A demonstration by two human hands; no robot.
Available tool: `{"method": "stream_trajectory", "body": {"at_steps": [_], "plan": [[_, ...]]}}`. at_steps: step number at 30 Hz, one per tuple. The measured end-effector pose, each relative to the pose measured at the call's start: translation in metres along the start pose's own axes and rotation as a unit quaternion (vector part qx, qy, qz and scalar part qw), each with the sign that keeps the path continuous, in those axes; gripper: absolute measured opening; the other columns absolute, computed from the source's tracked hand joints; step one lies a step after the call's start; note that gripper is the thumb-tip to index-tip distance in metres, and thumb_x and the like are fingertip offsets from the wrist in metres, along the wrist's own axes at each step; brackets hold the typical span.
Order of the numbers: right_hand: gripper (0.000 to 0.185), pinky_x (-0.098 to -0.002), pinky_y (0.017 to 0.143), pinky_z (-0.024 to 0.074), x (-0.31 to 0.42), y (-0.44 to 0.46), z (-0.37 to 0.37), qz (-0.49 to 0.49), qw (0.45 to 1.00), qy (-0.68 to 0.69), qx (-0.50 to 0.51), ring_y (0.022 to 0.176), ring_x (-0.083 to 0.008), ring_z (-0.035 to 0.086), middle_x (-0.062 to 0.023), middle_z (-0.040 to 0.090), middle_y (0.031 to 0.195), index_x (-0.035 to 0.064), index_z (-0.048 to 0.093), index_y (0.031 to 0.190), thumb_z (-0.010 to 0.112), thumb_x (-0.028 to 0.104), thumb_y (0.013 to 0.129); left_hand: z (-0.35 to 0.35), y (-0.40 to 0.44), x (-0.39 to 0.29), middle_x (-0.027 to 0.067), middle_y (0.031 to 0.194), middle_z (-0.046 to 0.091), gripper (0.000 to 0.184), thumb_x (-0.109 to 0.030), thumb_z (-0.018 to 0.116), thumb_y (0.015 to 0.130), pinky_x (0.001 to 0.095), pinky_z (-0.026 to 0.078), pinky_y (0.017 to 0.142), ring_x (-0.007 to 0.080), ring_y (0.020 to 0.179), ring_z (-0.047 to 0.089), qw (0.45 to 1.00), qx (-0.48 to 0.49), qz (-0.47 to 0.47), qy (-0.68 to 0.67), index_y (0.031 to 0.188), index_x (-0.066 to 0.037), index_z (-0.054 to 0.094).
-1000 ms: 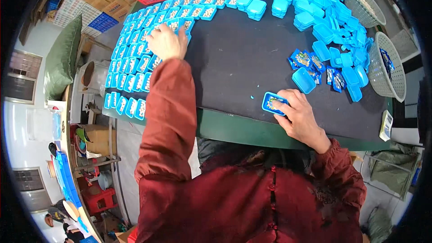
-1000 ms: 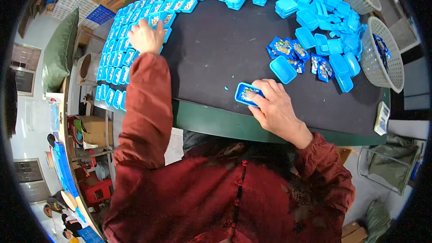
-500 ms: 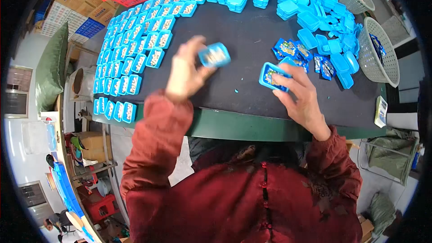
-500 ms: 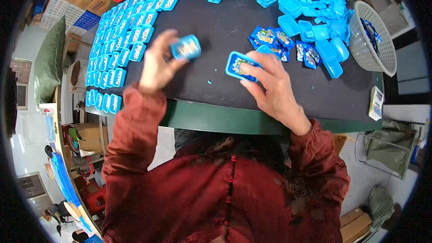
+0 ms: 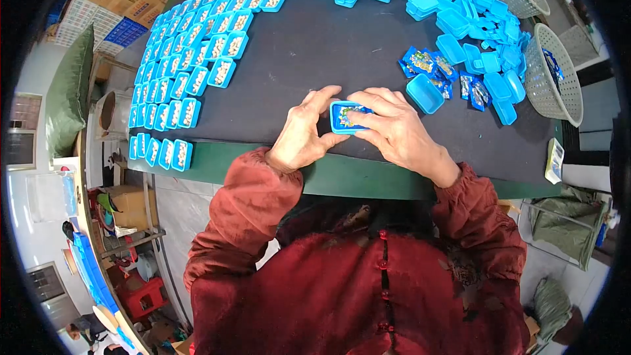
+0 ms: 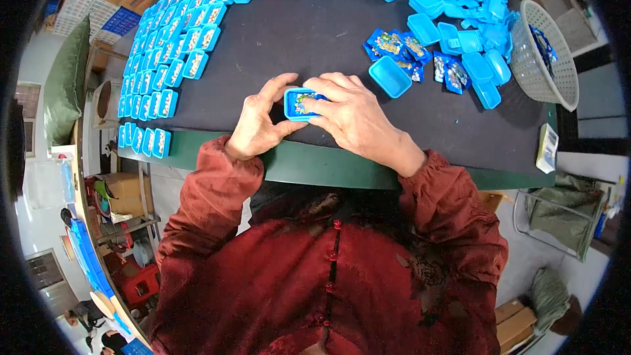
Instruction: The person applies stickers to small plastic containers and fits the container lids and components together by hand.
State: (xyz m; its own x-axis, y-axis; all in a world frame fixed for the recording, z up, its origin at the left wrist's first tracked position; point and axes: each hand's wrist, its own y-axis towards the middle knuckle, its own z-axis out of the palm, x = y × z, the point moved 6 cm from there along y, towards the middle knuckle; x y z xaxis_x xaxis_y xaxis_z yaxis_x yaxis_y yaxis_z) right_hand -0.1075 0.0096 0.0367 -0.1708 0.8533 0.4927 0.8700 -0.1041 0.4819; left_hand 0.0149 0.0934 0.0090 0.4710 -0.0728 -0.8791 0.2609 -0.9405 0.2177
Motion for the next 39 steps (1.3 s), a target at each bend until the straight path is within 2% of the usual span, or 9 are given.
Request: {"method": "stream_trajectory", "body": {"at_steps": [6, 10, 17, 21, 25, 30, 33, 35, 39], "plan": [[0.025, -0.0343, 0.084, 0.0391, 0.004, -0.008, 0.003, -0.003, 0.999, -0.039, -0.018, 0.104, -0.0256, 0.052, -0.0105, 0.053, 0.121, 0.0054, 0.060, 0.105, 0.060, 0.013, 0.082, 0.000, -0.002, -0.013, 0.0156, 0.109, 0.061, 0.062, 0.002, 0.074, 0.065, 0.0317, 0.045, 0.083, 0.0240, 0.094, 0.057, 0.999, 0.019, 0.004, 0.048, 0.123, 0.000, 0.051], [0.029, -0.0345, 0.086, 0.0392, 0.008, -0.015, 0.008, -0.003, 0.996, -0.064, -0.066, 0.106, -0.0256, 0.052, -0.0122, 0.050, 0.126, 0.0050, 0.057, 0.110, 0.059, 0.012, 0.082, 0.001, -0.001, -0.028, 0.0166, 0.112, 0.061, 0.053, 0.002, 0.072, 0.068, 0.0333, 0.045, 0.084, 0.0253, 0.094, 0.057, 0.988, 0.007, 0.145, 0.055, 0.118, 0.001, 0.056], [0.040, -0.0369, 0.086, 0.0433, 0.002, -0.022, -0.018, 0.050, 0.992, -0.079, -0.087, 0.104, -0.0293, 0.056, -0.0138, 0.052, 0.127, 0.0048, 0.057, 0.115, 0.064, 0.007, 0.076, 0.005, -0.003, -0.027, 0.0170, 0.111, 0.060, 0.045, -0.001, 0.072, 0.070, 0.0334, 0.047, 0.082, 0.0275, 0.093, 0.057, 0.990, -0.003, 0.133, 0.055, 0.113, 0.003, 0.059], [0.039, -0.0363, 0.083, 0.0447, -0.018, -0.045, -0.075, 0.147, 0.952, -0.191, -0.187, 0.101, -0.0284, 0.057, -0.0119, 0.055, 0.122, 0.0062, 0.059, 0.112, 0.066, 0.006, 0.073, 0.002, -0.010, -0.026, 0.0169, 0.110, 0.060, 0.046, -0.001, 0.071, 0.070, 0.0331, 0.046, 0.083, 0.0275, 0.094, 0.057, 0.991, -0.002, 0.121, 0.059, 0.113, 0.003, 0.058], [0.034, -0.0349, 0.081, 0.0458, -0.063, -0.096, -0.145, 0.245, 0.852, -0.394, -0.243, 0.094, -0.0296, 0.058, -0.0101, 0.058, 0.113, 0.0065, 0.059, 0.107, 0.066, 0.006, 0.074, 0.002, -0.001, -0.018, 0.0167, 0.111, 0.058, 0.047, 0.000, 0.071, 0.070, 0.0329, 0.046, 0.084, 0.0276, 0.095, 0.057, 0.998, 0.014, 0.060, 0.026, 0.115, 0.003, 0.057], [0.035, -0.0348, 0.079, 0.0464, -0.112, -0.151, -0.188, 0.348, 0.793, -0.406, -0.293, 0.094, -0.0296, 0.057, -0.0100, 0.057, 0.112, 0.0065, 0.059, 0.107, 0.066, 0.006, 0.073, 0.023, 0.004, -0.028, 0.0167, 0.114, 0.056, 0.048, 0.001, 0.070, 0.071, 0.0329, 0.046, 0.084, 0.0279, 0.096, 0.057, 0.994, -0.014, 0.089, 0.067, 0.117, 0.003, 0.056], [0.036, -0.0351, 0.079, 0.0469, -0.111, -0.132, -0.194, 0.245, 0.830, -0.395, -0.308, 0.094, -0.0298, 0.057, -0.0105, 0.056, 0.112, 0.0070, 0.058, 0.108, 0.066, 0.007, 0.073, 0.031, 0.007, -0.031, 0.0169, 0.115, 0.055, 0.048, 0.001, 0.069, 0.071, 0.0331, 0.046, 0.085, 0.0283, 0.096, 0.057, 0.993, -0.015, 0.093, 0.071, 0.117, 0.003, 0.055], [0.035, -0.0361, 0.077, 0.0470, -0.108, -0.099, -0.179, 0.154, 0.889, -0.380, -0.203, 0.089, -0.0293, 0.056, -0.0103, 0.056, 0.107, 0.0080, 0.058, 0.107, 0.067, 0.009, 0.073, 0.034, 0.006, -0.031, 0.0171, 0.116, 0.053, 0.049, 0.001, 0.069, 0.071, 0.0333, 0.046, 0.085, 0.0286, 0.096, 0.057, 0.993, -0.012, 0.087, 0.077, 0.118, 0.002, 0.055], [0.035, -0.0368, 0.075, 0.0468, -0.137, -0.069, -0.168, 0.228, 0.872, -0.433, -0.024, 0.087, -0.0282, 0.056, -0.0089, 0.056, 0.100, 0.0085, 0.059, 0.105, 0.068, 0.011, 0.072, 0.036, 0.007, -0.033, 0.0159, 0.116, 0.054, 0.052, 0.001, 0.069, 0.070, 0.0330, 0.045, 0.086, 0.0269, 0.096, 0.056, 0.993, -0.014, 0.086, 0.075, 0.119, 0.001, 0.055]]}}
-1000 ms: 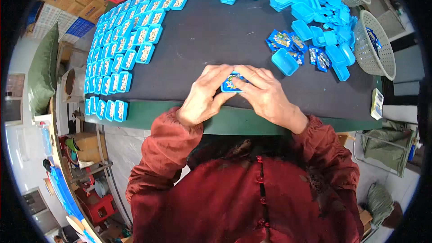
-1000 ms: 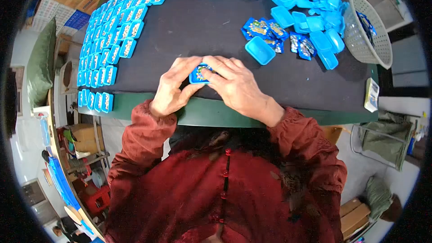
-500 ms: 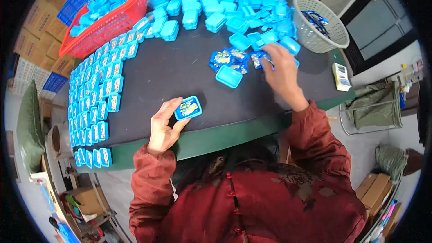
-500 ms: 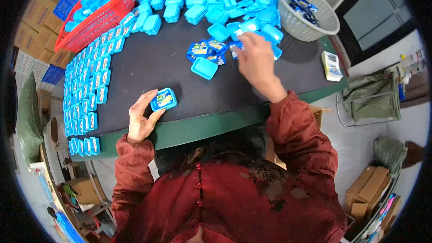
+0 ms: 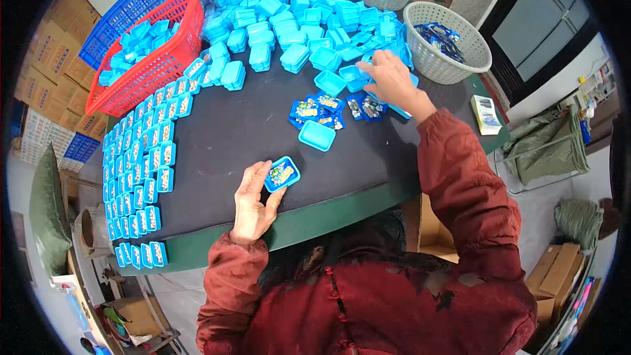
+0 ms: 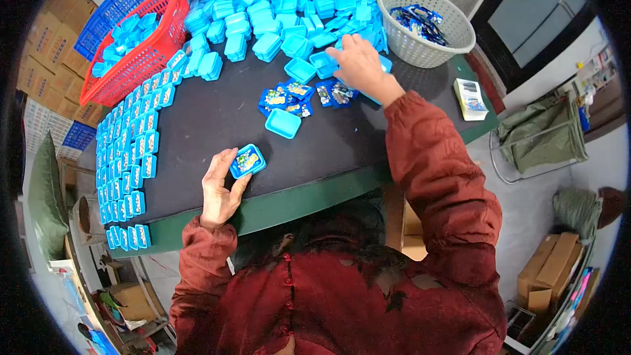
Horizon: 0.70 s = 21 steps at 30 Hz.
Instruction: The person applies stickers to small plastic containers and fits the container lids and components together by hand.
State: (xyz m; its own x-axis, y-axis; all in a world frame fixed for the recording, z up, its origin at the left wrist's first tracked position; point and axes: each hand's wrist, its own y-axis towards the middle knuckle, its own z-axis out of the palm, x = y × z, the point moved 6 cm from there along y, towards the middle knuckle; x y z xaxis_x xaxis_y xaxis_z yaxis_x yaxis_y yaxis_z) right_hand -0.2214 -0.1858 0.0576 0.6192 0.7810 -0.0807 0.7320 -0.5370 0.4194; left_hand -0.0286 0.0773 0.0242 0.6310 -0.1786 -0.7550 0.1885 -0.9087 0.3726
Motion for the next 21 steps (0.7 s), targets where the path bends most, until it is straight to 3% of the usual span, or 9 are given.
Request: {"method": "stream_trajectory", "body": {"at_steps": [2, 7, 11, 13, 14, 15, 16, 18, 21], "plan": [[0.034, -0.0370, 0.074, 0.0467, 0.000, 0.006, 0.014, -0.007, 0.998, -0.027, 0.061, 0.086, -0.0278, 0.056, -0.0084, 0.056, 0.098, 0.0087, 0.059, 0.104, 0.069, 0.011, 0.071, -0.002, -0.003, -0.001, 0.0154, 0.115, 0.054, 0.053, 0.001, 0.069, 0.069, 0.0329, 0.045, 0.086, 0.0263, 0.096, 0.056, 1.000, -0.001, -0.006, 0.003, 0.120, 0.001, 0.054], [0.031, -0.0363, 0.068, 0.0464, -0.008, 0.005, 0.012, -0.071, 0.996, -0.039, -0.026, 0.080, -0.0253, 0.056, -0.0058, 0.056, 0.089, 0.0095, 0.060, 0.099, 0.070, 0.013, 0.070, -0.012, 0.006, -0.018, 0.0167, 0.115, 0.053, 0.056, -0.004, 0.074, 0.066, 0.0361, 0.046, 0.085, 0.0285, 0.096, 0.055, 0.998, 0.005, 0.049, 0.048, 0.118, 0.001, 0.055], [0.022, -0.0318, 0.061, 0.0463, -0.019, 0.003, -0.025, 0.010, 0.986, -0.042, -0.160, 0.069, -0.0217, 0.056, -0.0044, 0.059, 0.080, 0.0082, 0.063, 0.092, 0.070, 0.011, 0.071, -0.033, 0.012, -0.033, 0.0158, 0.109, 0.056, 0.055, -0.003, 0.075, 0.065, 0.0355, 0.046, 0.083, 0.0283, 0.093, 0.056, 0.996, -0.079, 0.024, 0.028, 0.117, 0.000, 0.057], [0.010, -0.0252, 0.055, 0.0445, 0.008, 0.002, -0.071, 0.068, 0.962, 0.187, -0.190, 0.058, -0.0152, 0.054, -0.0040, 0.061, 0.072, 0.0058, 0.064, 0.086, 0.067, 0.006, 0.076, -0.044, 0.022, -0.060, 0.0155, 0.108, 0.059, 0.052, -0.001, 0.074, 0.065, 0.0349, 0.047, 0.083, 0.0283, 0.092, 0.057, 0.990, -0.128, 0.038, 0.033, 0.114, 0.001, 0.058], [0.010, -0.0252, 0.055, 0.0445, 0.037, 0.001, -0.091, 0.065, 0.961, 0.196, -0.182, 0.058, -0.0152, 0.054, -0.0040, 0.061, 0.072, 0.0058, 0.064, 0.086, 0.067, 0.006, 0.076, -0.044, 0.029, -0.073, 0.0155, 0.108, 0.059, 0.052, -0.001, 0.074, 0.065, 0.0349, 0.047, 0.083, 0.0283, 0.092, 0.057, 0.991, -0.129, 0.027, 0.038, 0.114, 0.001, 0.058], [0.007, -0.0226, 0.054, 0.0440, 0.065, 0.001, -0.099, 0.091, 0.893, 0.423, -0.122, 0.057, -0.0125, 0.053, -0.0039, 0.062, 0.071, 0.0039, 0.064, 0.085, 0.066, 0.004, 0.078, -0.045, 0.037, -0.092, 0.0160, 0.108, 0.059, 0.051, 0.000, 0.074, 0.065, 0.0342, 0.047, 0.081, 0.0281, 0.091, 0.057, 0.984, -0.148, 0.073, 0.066, 0.113, 0.001, 0.058], [0.005, -0.0200, 0.054, 0.0435, 0.093, 0.000, -0.101, 0.113, 0.772, 0.623, -0.057, 0.056, -0.0098, 0.053, -0.0037, 0.063, 0.070, 0.0020, 0.064, 0.085, 0.064, 0.002, 0.080, -0.046, 0.040, -0.106, 0.0164, 0.109, 0.060, 0.049, 0.002, 0.073, 0.065, 0.0335, 0.048, 0.079, 0.0278, 0.090, 0.058, 0.974, -0.165, 0.123, 0.093, 0.112, 0.002, 0.059], [0.009, -0.0183, 0.057, 0.0442, 0.136, -0.003, -0.106, 0.078, 0.664, 0.744, 0.008, 0.063, -0.0084, 0.055, -0.0046, 0.064, 0.076, -0.0003, 0.064, 0.091, 0.062, 0.001, 0.082, -0.047, 0.039, -0.111, 0.0168, 0.110, 0.060, 0.049, 0.002, 0.073, 0.066, 0.0333, 0.048, 0.078, 0.0278, 0.091, 0.058, 0.973, -0.158, 0.128, 0.112, 0.112, 0.002, 0.059], [0.013, -0.0170, 0.059, 0.0441, 0.162, -0.005, -0.088, 0.104, 0.575, 0.810, 0.056, 0.067, -0.0099, 0.057, -0.0059, 0.065, 0.083, -0.0013, 0.064, 0.096, 0.061, 0.000, 0.083, -0.049, 0.035, -0.119, 0.0181, 0.112, 0.059, 0.048, 0.002, 0.074, 0.066, 0.0328, 0.049, 0.076, 0.0279, 0.092, 0.058, 0.964, -0.144, 0.166, 0.151, 0.111, 0.004, 0.059]]}}
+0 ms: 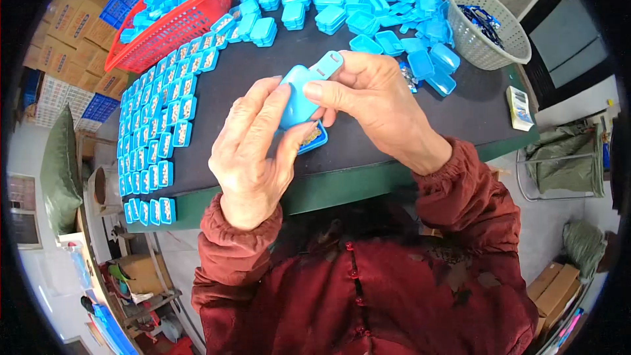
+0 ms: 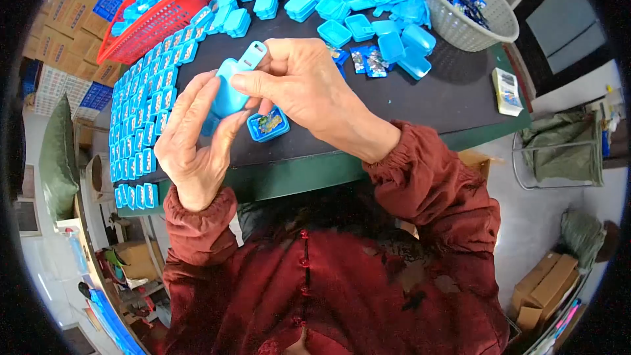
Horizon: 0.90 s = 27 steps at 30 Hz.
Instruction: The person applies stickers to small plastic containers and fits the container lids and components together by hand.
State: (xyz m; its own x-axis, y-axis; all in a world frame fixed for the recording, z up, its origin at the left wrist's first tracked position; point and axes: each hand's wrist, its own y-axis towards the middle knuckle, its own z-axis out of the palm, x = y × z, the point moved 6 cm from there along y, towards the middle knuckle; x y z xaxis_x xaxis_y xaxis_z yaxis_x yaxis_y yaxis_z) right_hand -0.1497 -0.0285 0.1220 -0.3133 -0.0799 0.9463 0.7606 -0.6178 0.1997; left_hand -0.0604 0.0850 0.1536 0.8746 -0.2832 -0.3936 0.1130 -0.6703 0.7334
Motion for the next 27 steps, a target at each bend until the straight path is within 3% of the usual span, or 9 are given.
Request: {"method": "stream_trajectory", "body": {"at_steps": [6, 10, 15, 20, 27], "plan": [[0.040, -0.0219, 0.066, 0.0462, -0.050, -0.016, -0.004, 0.080, 0.993, 0.073, 0.049, 0.077, -0.0146, 0.059, -0.0081, 0.065, 0.092, 0.0008, 0.057, 0.116, 0.066, -0.001, 0.077, 0.009, -0.026, 0.020, 0.0195, 0.112, 0.058, 0.047, 0.003, 0.072, 0.067, 0.0319, 0.050, 0.072, 0.0290, 0.092, 0.059, 0.998, 0.054, -0.008, 0.017, 0.112, 0.006, 0.058], [0.070, -0.0287, 0.076, 0.0465, -0.082, -0.028, -0.025, -0.056, 0.969, -0.238, -0.016, 0.086, -0.0192, 0.060, -0.0099, 0.064, 0.099, 0.0040, 0.043, 0.132, 0.073, 0.000, 0.068, 0.030, -0.048, 0.047, 0.0203, 0.115, 0.057, 0.043, 0.005, 0.068, 0.071, 0.0340, 0.049, 0.077, 0.0312, 0.094, 0.059, 0.988, 0.147, -0.046, -0.022, 0.112, 0.007, 0.057], [0.084, -0.0362, 0.088, 0.0432, -0.108, -0.025, -0.021, -0.014, 0.962, -0.270, 0.025, 0.096, -0.0299, 0.058, -0.0182, 0.061, 0.109, -0.0007, 0.029, 0.137, 0.073, 0.003, 0.066, 0.048, -0.055, 0.054, 0.0201, 0.117, 0.056, 0.041, 0.007, 0.064, 0.073, 0.0361, 0.047, 0.084, 0.0330, 0.097, 0.058, 0.975, 0.221, 0.000, -0.026, 0.114, 0.007, 0.056], [0.085, -0.0337, 0.085, 0.0452, -0.113, -0.026, -0.027, -0.019, 0.967, -0.253, 0.000, 0.096, -0.0238, 0.061, -0.0132, 0.064, 0.109, 0.0069, 0.035, 0.138, 0.077, 0.003, 0.064, 0.055, -0.064, 0.060, 0.0195, 0.119, 0.056, 0.040, 0.006, 0.064, 0.074, 0.0381, 0.045, 0.088, 0.0339, 0.101, 0.057, 0.973, 0.229, -0.008, -0.035, 0.113, 0.006, 0.056], [0.083, -0.0341, 0.086, 0.0457, -0.115, -0.025, -0.027, -0.007, 0.967, -0.254, 0.001, 0.097, -0.0239, 0.061, -0.0119, 0.065, 0.109, 0.0069, 0.037, 0.136, 0.078, 0.006, 0.064, 0.057, -0.068, 0.055, 0.0200, 0.119, 0.056, 0.040, 0.004, 0.066, 0.073, 0.0386, 0.045, 0.087, 0.0341, 0.104, 0.057, 0.975, 0.222, 0.004, -0.019, 0.112, 0.005, 0.057]]}}
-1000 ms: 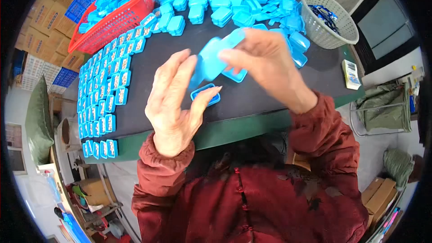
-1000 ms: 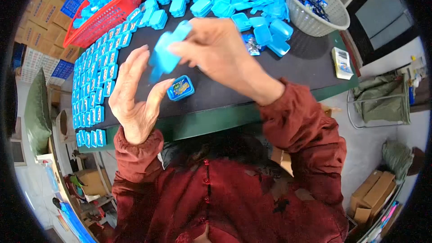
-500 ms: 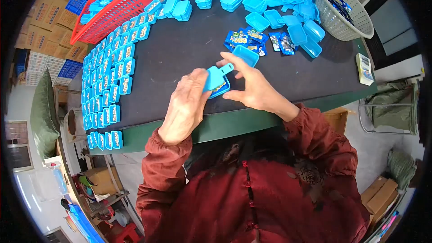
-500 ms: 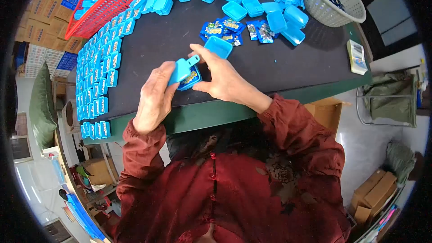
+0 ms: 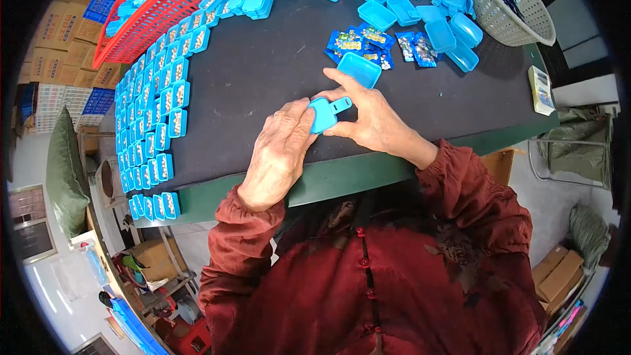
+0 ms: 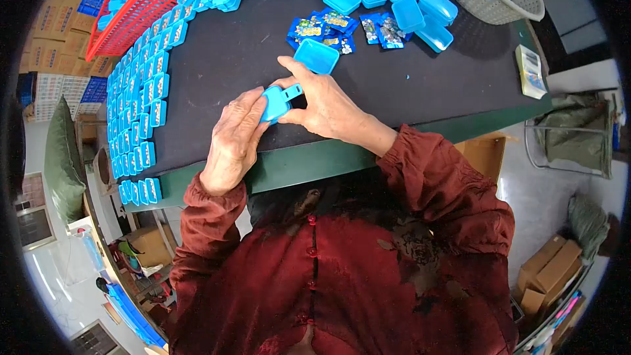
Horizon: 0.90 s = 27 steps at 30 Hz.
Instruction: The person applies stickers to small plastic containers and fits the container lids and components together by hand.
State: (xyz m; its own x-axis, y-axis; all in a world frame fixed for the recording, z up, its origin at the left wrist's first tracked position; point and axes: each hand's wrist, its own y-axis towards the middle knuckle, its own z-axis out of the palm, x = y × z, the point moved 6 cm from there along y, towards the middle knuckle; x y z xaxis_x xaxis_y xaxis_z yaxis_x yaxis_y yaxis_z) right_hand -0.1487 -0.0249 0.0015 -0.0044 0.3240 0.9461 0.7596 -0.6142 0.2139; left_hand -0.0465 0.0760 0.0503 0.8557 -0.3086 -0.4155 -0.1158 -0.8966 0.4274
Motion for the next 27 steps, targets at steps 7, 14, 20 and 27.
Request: {"method": "stream_trajectory", "body": {"at_steps": [7, 14, 20, 27], "plan": [[0.075, -0.0330, 0.084, 0.0463, 0.005, 0.001, -0.001, 0.015, 1.000, -0.001, 0.004, 0.094, -0.0223, 0.062, -0.0105, 0.065, 0.107, 0.0064, 0.042, 0.133, 0.077, 0.006, 0.066, 0.006, -0.006, 0.001, 0.0205, 0.121, 0.055, 0.042, 0.005, 0.066, 0.072, 0.0384, 0.047, 0.087, 0.0343, 0.105, 0.057, 0.999, -0.038, -0.021, 0.001, 0.113, 0.004, 0.057], [0.057, -0.0333, 0.070, 0.0472, 0.008, 0.000, 0.000, -0.065, 0.998, -0.013, 0.022, 0.075, -0.0254, 0.058, -0.0139, 0.064, 0.100, 0.0006, 0.050, 0.123, 0.073, 0.011, 0.071, 0.007, -0.009, 0.004, 0.0205, 0.122, 0.055, 0.044, 0.006, 0.066, 0.071, 0.0373, 0.049, 0.087, 0.0347, 0.105, 0.057, 0.998, -0.054, -0.030, -0.021, 0.114, 0.004, 0.057], [0.046, -0.0309, 0.068, 0.0448, 0.010, -0.001, 0.001, -0.071, 0.997, -0.016, 0.037, 0.076, -0.0238, 0.056, -0.0129, 0.062, 0.096, 0.0003, 0.056, 0.116, 0.071, 0.013, 0.074, 0.011, -0.011, 0.004, 0.0213, 0.125, 0.051, 0.045, 0.004, 0.066, 0.073, 0.0379, 0.048, 0.087, 0.0361, 0.110, 0.055, 0.999, -0.036, 0.010, 0.017, 0.116, 0.005, 0.055], [0.052, -0.0314, 0.084, 0.0402, 0.050, -0.005, 0.005, -0.186, 0.915, -0.359, -0.015, 0.099, -0.0266, 0.052, -0.0164, 0.053, 0.115, -0.0027, 0.054, 0.115, 0.071, 0.018, 0.070, 0.016, -0.010, -0.008, 0.0223, 0.131, 0.046, 0.045, 0.001, 0.065, 0.075, 0.0383, 0.047, 0.087, 0.0379, 0.114, 0.051, 0.990, 0.005, 0.003, 0.142, 0.118, 0.006, 0.053]]}}
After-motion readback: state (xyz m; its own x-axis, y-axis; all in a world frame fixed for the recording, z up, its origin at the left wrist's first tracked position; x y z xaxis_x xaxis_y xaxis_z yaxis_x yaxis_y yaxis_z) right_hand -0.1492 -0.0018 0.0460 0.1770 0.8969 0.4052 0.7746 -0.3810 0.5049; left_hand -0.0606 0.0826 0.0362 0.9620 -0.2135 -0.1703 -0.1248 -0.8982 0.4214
